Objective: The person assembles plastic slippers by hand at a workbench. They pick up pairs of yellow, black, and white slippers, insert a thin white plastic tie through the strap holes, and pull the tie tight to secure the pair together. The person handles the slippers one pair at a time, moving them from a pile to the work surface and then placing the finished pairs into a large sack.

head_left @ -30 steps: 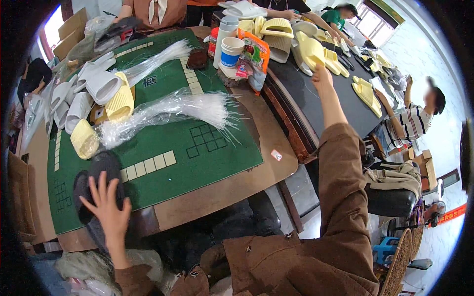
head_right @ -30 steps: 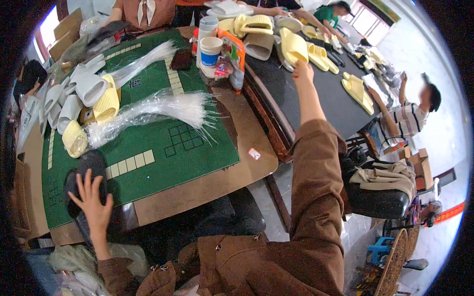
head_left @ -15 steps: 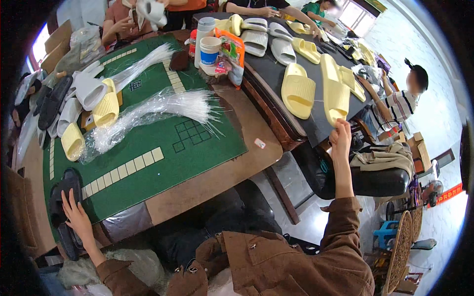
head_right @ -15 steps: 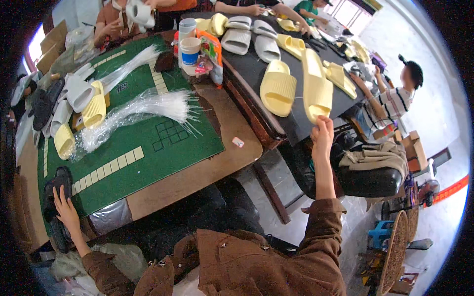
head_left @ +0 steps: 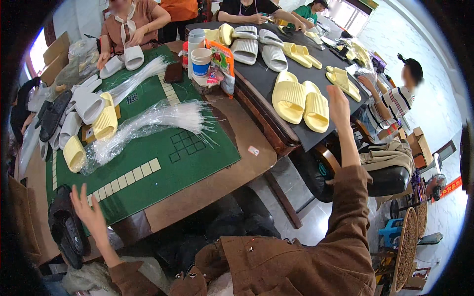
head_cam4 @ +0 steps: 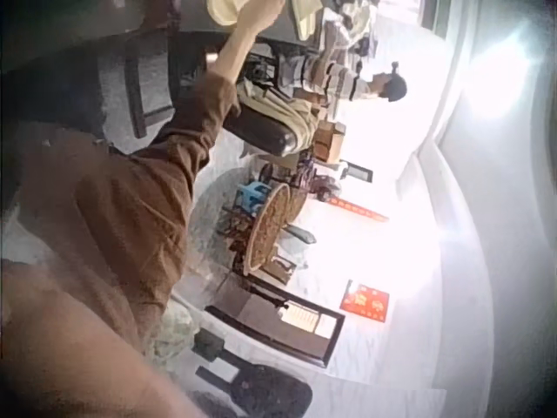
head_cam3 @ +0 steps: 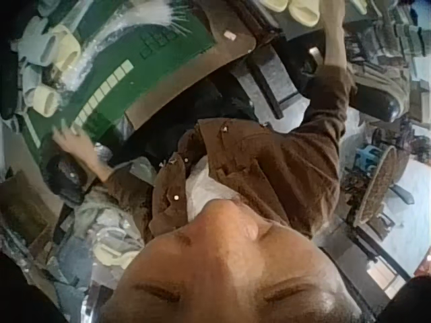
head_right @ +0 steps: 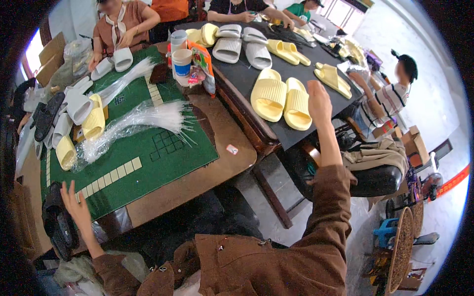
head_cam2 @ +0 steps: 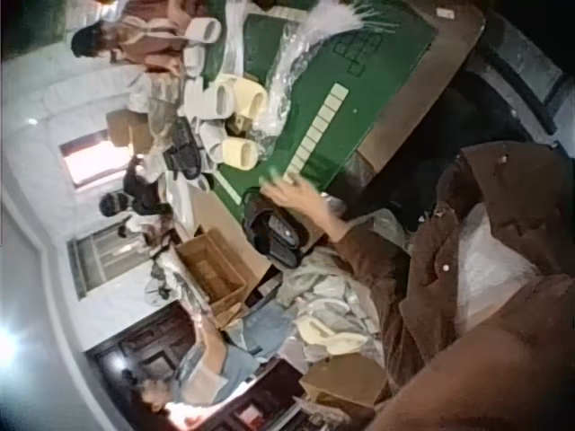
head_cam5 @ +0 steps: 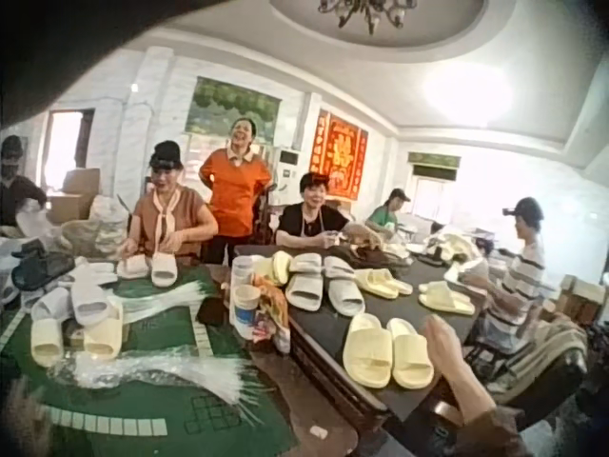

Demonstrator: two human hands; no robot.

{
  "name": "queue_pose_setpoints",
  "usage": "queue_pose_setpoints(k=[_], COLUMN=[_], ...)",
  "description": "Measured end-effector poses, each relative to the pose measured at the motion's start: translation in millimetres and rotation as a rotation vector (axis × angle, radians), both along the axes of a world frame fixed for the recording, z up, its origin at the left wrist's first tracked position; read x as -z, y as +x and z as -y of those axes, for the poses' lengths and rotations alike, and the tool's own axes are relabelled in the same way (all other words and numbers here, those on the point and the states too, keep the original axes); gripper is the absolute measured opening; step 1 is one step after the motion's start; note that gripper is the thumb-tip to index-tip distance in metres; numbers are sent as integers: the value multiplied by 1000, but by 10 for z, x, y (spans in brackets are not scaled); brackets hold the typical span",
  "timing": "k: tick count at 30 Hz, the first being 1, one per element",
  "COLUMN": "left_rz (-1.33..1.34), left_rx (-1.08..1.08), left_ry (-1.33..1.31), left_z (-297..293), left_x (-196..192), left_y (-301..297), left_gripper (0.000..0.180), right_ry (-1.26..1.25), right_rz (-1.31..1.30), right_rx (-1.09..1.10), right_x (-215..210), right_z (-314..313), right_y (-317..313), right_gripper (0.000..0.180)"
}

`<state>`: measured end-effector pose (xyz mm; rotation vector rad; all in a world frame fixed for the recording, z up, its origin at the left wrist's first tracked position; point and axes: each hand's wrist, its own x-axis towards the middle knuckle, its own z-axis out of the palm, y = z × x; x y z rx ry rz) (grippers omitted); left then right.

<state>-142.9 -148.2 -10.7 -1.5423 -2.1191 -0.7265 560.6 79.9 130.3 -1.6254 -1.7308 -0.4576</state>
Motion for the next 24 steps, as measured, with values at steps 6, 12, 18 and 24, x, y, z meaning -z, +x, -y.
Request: queue_pose_setpoints(k=[6,12,18,24], left_rz=[503,274,353,489], left_rx=[251,323,392,392], left_ry=[-55,-204,-169,-76], left_z=[34,75,121,176], left_x=[13,226,217,180], left_y=[1087,1430,1343,1405], left_gripper=[33,33,34,26], right_ry=[-720,-789,-868,-1061], right_rz=[284,431,570,-119], right_rx=[148,-203,-469,-570], right_x=[-144,-370,-501,-567], right_z=[-459,-709,-666,434], right_y=[-462,-579,-807,-1986], right_gripper=[57,56,44,23])
